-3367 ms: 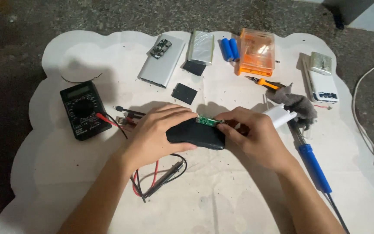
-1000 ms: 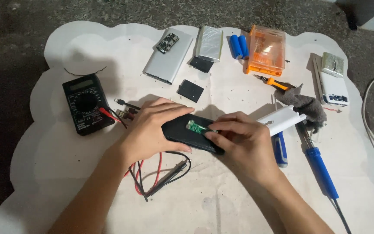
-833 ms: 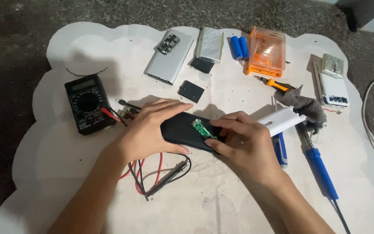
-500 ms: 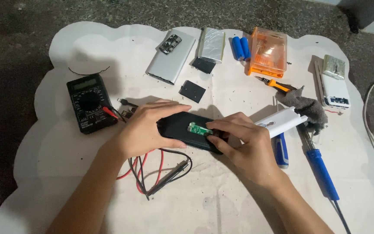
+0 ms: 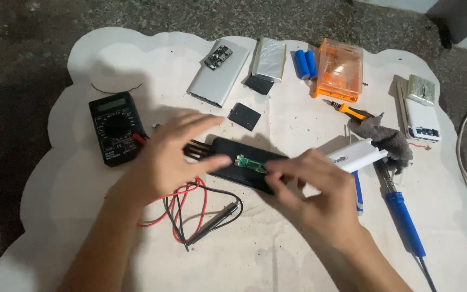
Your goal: Measuring electrical properties of a circuit board using a digital multimeter during an electronics repair task.
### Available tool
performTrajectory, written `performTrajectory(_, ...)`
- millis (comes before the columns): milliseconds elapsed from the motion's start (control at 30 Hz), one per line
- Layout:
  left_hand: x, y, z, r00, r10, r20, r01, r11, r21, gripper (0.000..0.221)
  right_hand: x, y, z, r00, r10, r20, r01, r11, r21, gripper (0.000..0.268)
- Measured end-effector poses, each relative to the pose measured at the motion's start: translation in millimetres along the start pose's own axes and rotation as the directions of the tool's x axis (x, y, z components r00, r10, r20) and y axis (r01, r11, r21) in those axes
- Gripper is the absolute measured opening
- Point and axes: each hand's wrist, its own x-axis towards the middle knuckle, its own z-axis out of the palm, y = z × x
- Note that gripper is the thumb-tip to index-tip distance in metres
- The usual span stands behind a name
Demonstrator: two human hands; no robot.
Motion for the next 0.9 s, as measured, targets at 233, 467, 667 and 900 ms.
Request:
performTrajectory(233, -9.7, 25.9, -23.2, 0.99, 0.099, -0.099, -0.101, 0.995, -0.017, 0.016, -26.0, -18.4, 29.2, 0.874, -0.287, 0.392, 0.274, 0.957, 0.091, 0.022)
performTrajectory(467, -56.6, 10.0, -44.3, 0.926, -0.354, -0.133, 0.373, 0.913, 0.168, 0.017, -44.2, -22.8, 40.1, 0.787, -0.318, 0.528, 0.347, 0.937, 0.046, 0.013)
performTrajectory(667, -77.2, 3.4, -16.1, 0.785, -0.583, -0.209, 0.619, 0.722, 0.31, 0.024, -65.1, -44.0, 49.0, 0.624, -0.456, 0.635, 0.36, 0.889, 0.284, 0.027)
performTrajectory(900, -104.3, 26.5, 19.0, 0.906, -0.394, -0.158, 0.416, 0.753, 0.509, 0.044, -158.6, -19.9, 84.5, 0.721, -0.322, 0.614, 0.221, 0.946, 0.236, 0.012)
